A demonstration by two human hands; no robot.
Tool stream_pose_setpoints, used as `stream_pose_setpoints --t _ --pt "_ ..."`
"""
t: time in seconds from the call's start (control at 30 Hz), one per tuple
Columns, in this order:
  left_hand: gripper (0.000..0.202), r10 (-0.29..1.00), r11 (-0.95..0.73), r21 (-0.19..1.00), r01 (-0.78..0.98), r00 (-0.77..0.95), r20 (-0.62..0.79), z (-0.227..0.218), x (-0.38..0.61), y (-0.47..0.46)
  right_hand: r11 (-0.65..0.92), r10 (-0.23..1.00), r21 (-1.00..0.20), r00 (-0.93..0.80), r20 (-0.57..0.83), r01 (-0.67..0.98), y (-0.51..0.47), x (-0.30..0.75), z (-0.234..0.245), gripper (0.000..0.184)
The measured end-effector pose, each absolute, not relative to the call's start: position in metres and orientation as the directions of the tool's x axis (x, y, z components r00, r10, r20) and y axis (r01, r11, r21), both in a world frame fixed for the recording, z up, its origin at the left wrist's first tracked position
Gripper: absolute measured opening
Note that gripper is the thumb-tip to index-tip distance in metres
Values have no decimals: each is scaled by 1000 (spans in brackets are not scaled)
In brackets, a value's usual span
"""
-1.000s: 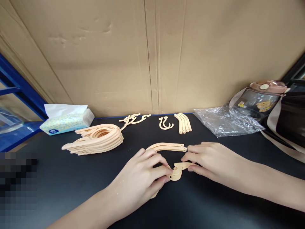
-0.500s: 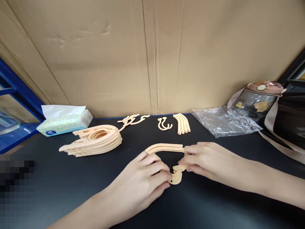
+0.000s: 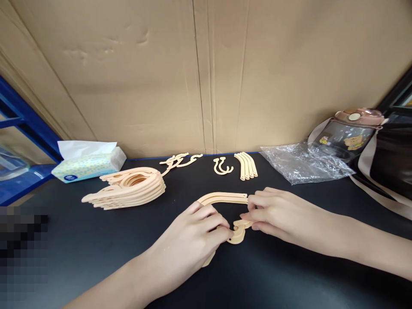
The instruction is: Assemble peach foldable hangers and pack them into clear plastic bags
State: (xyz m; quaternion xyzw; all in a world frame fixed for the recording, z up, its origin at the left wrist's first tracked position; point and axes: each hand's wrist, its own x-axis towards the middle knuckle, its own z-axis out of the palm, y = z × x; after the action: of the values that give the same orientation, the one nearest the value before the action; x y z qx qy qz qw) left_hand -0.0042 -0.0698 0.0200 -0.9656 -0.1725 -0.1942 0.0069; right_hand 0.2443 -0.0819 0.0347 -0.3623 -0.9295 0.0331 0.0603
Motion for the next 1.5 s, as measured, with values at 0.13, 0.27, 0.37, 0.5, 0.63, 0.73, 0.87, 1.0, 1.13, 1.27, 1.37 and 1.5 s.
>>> stream_pose_setpoints --t 0.13,0.27,0.37,0.5,0.63,0.73,0.87,1.0,1.13,1.27,1.37,1.5 --pt "18 362 -928 52 370 855 371 21 -6 -69 738 674 -101 -733 87 667 -82 244 35 14" --pt "19 339 -936 40 351 859 383 19 -9 -67 742 669 -128 -738 86 658 -82 244 36 14" --pt "21 317 -944 43 328 860 399 18 -10 -66 739 673 -128 -734 93 661 -81 244 37 15" --pt "19 333 -937 48 345 848 412 19 -10 -67 731 682 -122 -712 166 671 -80 243 40 17" --pt "17 341 -934 52 354 833 436 25 -10 -67 701 706 -111 -664 248 704 -74 245 43 19" --pt "19 357 -919 18 393 814 458 33 -12 -64 669 727 -129 -608 320 732 -65 248 41 21" --pt "20 412 -863 -73 499 781 470 43 -19 -59 628 744 -175 -519 421 758 -55 254 28 20" --pt "21 502 -768 -131 627 716 484 46 -27 -49 625 747 -232 -485 454 746 -48 257 12 22" --pt "24 585 -715 -123 688 685 434 42 -32 -39 605 771 -266 -469 431 750 -45 257 2 22" --pt "26 623 -708 -95 700 682 383 37 -32 -35 594 781 -271 -460 423 758 -42 257 -1 22" --pt "28 629 -706 -92 702 681 374 35 -32 -34 588 784 -266 -457 421 764 -42 256 -1 23" --pt "29 636 -698 -77 712 666 390 37 -31 -33 580 788 -248 -459 411 775 -43 255 0 24"
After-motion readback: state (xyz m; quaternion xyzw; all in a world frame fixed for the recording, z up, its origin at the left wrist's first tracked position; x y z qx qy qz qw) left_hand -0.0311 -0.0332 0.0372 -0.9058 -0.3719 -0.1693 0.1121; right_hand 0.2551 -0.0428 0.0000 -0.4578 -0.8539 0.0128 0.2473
